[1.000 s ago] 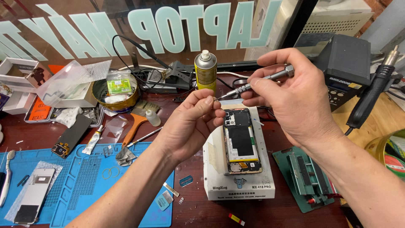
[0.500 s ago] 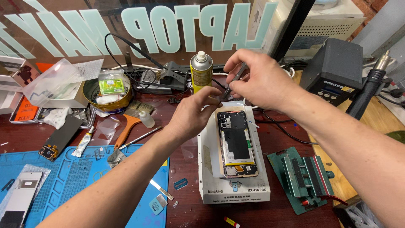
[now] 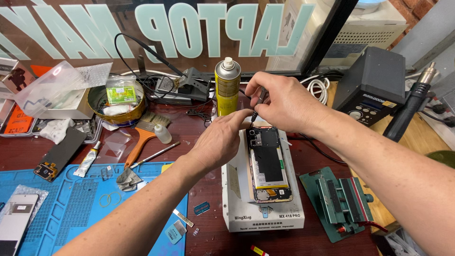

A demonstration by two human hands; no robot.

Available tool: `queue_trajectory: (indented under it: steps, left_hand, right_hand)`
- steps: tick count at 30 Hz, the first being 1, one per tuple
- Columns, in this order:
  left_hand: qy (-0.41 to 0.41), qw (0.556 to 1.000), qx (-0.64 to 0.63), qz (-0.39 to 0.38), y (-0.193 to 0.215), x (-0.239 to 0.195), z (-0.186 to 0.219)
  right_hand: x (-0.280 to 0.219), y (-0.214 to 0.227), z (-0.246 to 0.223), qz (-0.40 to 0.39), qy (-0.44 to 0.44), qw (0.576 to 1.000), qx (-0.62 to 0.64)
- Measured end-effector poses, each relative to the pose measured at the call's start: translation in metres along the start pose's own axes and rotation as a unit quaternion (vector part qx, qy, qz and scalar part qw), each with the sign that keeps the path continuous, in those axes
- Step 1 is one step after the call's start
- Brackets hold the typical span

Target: The person uses a screwdriver to remove multiple screws from the back of a disassembled smartphone. They place the removed screws on the workbench and continue unscrewing additional fasteners from the device.

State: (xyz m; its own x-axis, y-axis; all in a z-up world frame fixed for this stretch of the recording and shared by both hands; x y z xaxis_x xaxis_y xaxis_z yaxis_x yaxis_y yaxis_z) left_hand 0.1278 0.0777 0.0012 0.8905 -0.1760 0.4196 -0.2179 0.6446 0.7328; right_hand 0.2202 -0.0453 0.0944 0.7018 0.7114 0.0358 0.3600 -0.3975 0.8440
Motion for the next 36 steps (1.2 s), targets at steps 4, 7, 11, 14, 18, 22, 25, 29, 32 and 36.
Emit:
queue_trajectory:
  steps: [4,7,11,14,18,22,25,29,32,36]
  left_hand:
    - [0.003,1.0,-0.012,0.012,0.0,-0.002,-0.001]
    - [0.004,1.0,-0.019,0.015,-0.001,-0.002,0.0]
    - [0.004,0.999,-0.025,0.023,-0.002,-0.004,-0.001]
    - [0.004,0.999,-0.026,0.03,-0.003,-0.006,0.0]
    - [0.015,0.999,-0.02,0.039,-0.004,-0.006,0.0]
    - [0.099,0.987,-0.092,0.082,-0.007,-0.012,-0.012]
    - [0.25,0.955,-0.08,0.14,-0.011,-0.024,-0.043]
    - [0.412,0.898,-0.053,0.145,-0.013,-0.052,-0.107]
    - [0.452,0.883,-0.011,0.125,-0.016,-0.075,-0.148]
    - [0.449,0.89,-0.002,0.078,-0.028,-0.085,-0.186]
  right_hand:
    - [-0.004,-0.001,-0.004,0.002,0.014,1.0,0.002]
    - [-0.011,-0.003,-0.004,0.017,0.038,0.999,0.006]
    - [-0.024,-0.006,-0.004,0.059,0.058,0.996,0.022]
    - [-0.033,-0.009,-0.006,0.089,0.065,0.994,0.015]
    - [-0.037,-0.009,-0.015,0.122,0.079,0.988,-0.054]
    - [-0.025,-0.006,-0.015,0.078,0.006,0.994,-0.078]
    - [-0.021,-0.005,-0.018,0.067,0.065,0.995,-0.018]
    - [-0.018,-0.009,-0.015,0.05,0.058,0.997,-0.011]
    - [-0.02,-0.01,-0.012,0.061,0.057,0.996,-0.029]
    - [-0.018,-0.008,-0.012,0.068,0.086,0.994,0.005]
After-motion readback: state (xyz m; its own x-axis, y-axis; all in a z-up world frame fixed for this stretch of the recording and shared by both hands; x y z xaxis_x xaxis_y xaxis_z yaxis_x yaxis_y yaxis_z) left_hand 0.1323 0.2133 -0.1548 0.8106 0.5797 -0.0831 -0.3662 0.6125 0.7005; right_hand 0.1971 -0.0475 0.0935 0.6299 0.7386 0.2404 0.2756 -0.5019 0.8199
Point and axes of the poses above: each hand's wrist, its own x-axis towards the middle knuckle, its own y-axis out of the back of the hand, z = x × y, the point moved 4 cm from there along x, towards the middle knuckle, and after that the axes turned 5 degrees about -y, right-handed, at the moved point
